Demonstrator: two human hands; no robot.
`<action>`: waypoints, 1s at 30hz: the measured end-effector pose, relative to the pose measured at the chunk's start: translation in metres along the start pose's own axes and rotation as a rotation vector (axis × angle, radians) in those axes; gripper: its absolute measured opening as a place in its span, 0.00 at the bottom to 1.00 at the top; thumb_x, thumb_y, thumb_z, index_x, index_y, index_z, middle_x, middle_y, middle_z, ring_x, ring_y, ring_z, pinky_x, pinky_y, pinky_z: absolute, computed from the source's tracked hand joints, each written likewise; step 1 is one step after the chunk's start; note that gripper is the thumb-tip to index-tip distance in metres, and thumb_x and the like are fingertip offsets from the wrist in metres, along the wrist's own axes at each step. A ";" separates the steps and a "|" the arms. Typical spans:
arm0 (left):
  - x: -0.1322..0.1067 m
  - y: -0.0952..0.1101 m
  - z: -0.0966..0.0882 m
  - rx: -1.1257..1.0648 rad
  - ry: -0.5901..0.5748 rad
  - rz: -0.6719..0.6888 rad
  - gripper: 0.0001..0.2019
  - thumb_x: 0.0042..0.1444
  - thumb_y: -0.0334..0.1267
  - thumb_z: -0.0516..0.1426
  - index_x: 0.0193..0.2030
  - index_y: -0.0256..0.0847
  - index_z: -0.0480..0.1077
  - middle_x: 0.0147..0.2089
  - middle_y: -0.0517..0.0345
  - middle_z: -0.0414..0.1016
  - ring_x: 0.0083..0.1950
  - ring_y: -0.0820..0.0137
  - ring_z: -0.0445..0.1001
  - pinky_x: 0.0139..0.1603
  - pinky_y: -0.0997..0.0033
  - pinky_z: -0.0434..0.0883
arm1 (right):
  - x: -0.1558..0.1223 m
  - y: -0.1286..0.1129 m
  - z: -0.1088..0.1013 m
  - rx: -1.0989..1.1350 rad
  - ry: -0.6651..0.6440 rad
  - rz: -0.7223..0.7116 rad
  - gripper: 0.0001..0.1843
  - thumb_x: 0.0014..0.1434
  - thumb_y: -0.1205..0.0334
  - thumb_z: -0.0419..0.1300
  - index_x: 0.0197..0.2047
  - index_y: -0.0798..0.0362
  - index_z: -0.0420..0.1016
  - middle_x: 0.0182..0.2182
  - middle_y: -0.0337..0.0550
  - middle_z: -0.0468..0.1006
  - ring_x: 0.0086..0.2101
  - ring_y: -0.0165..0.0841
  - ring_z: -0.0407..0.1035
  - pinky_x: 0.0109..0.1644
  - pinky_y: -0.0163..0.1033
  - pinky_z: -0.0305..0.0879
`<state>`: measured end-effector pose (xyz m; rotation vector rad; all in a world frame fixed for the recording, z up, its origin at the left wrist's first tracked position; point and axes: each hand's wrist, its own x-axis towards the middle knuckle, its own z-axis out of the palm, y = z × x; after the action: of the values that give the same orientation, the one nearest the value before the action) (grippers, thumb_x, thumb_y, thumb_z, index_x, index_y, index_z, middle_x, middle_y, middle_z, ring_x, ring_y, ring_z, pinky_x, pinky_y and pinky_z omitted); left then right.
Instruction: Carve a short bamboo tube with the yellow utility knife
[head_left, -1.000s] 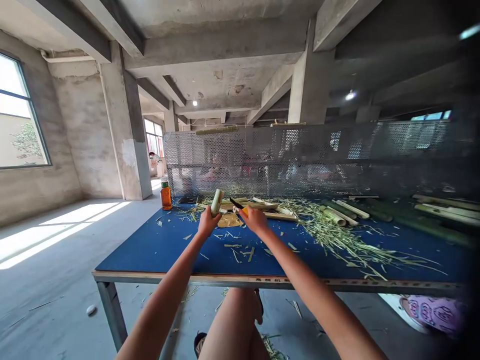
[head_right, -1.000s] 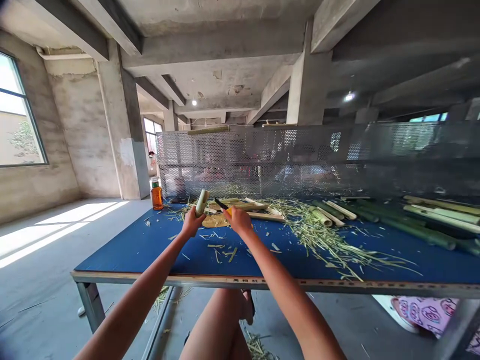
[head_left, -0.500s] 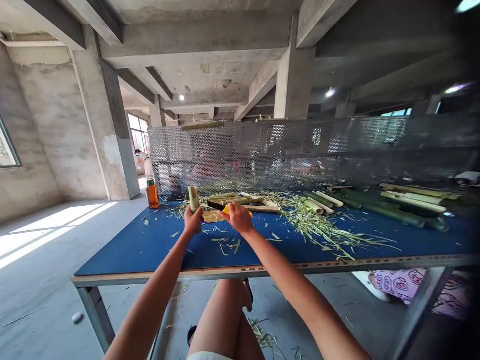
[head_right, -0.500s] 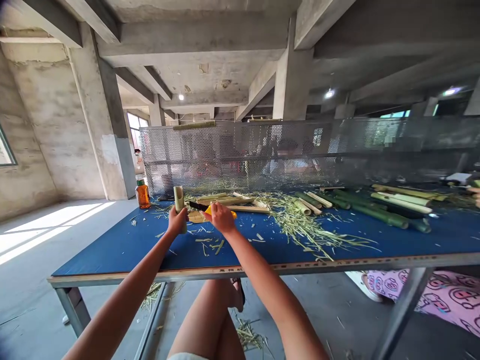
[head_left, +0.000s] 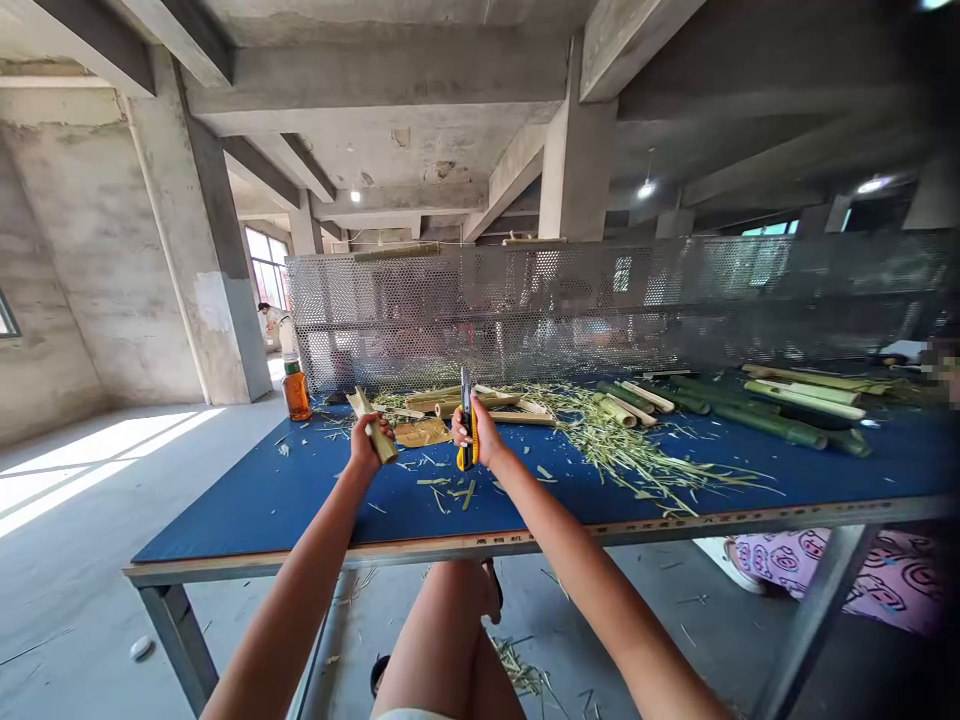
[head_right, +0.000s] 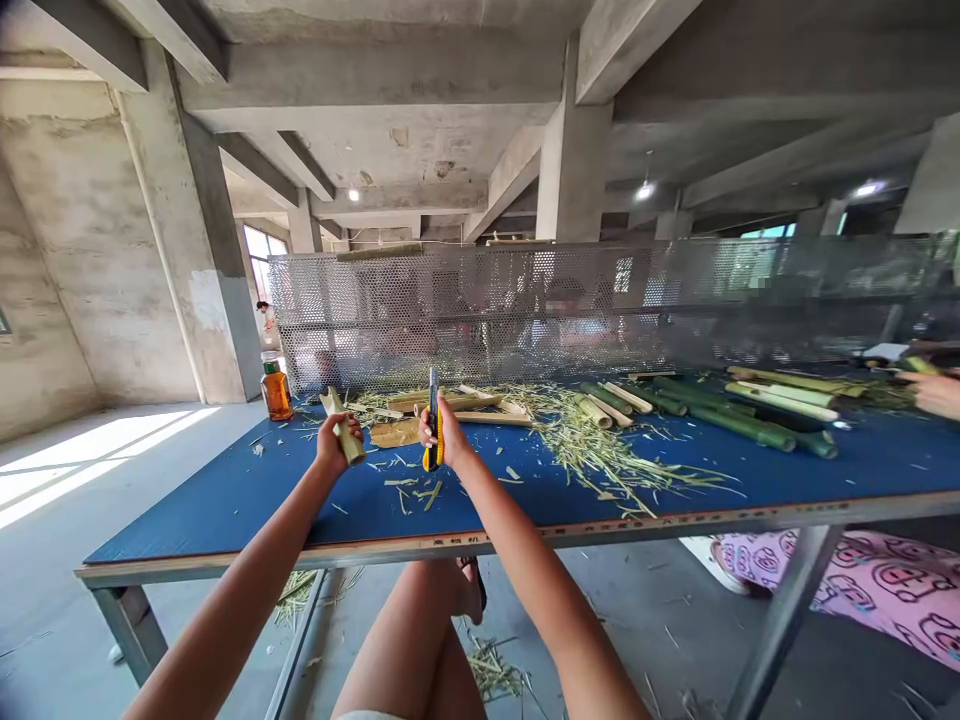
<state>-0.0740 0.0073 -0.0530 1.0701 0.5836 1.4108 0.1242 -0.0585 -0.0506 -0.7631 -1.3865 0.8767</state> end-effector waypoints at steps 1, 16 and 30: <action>0.000 -0.003 0.001 0.045 0.010 0.010 0.08 0.40 0.38 0.54 0.26 0.40 0.58 0.20 0.66 0.60 0.17 0.79 0.61 0.19 0.77 0.64 | -0.001 0.004 0.001 -0.086 0.046 -0.002 0.30 0.54 0.31 0.39 0.22 0.50 0.54 0.12 0.30 0.54 0.12 0.24 0.46 0.18 0.31 0.49; -0.013 -0.012 0.002 1.371 -0.047 0.402 0.12 0.48 0.38 0.54 0.41 0.40 0.66 0.30 0.59 0.72 0.31 0.70 0.70 0.29 0.75 0.60 | -0.011 0.000 0.030 -1.576 0.014 0.094 0.27 0.64 0.47 0.38 0.46 0.59 0.67 0.33 0.56 0.78 0.35 0.42 0.74 0.35 0.38 0.62; -0.013 -0.010 0.007 1.726 -0.039 0.244 0.14 0.53 0.41 0.50 0.45 0.39 0.62 0.40 0.47 0.76 0.40 0.60 0.75 0.33 0.69 0.65 | 0.013 0.016 0.033 -1.639 0.061 0.103 0.26 0.64 0.49 0.44 0.43 0.66 0.67 0.33 0.64 0.77 0.38 0.44 0.74 0.37 0.40 0.66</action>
<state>-0.0647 -0.0055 -0.0620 2.5100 1.7974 0.8195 0.0896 -0.0413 -0.0567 -2.0231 -1.8576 -0.4559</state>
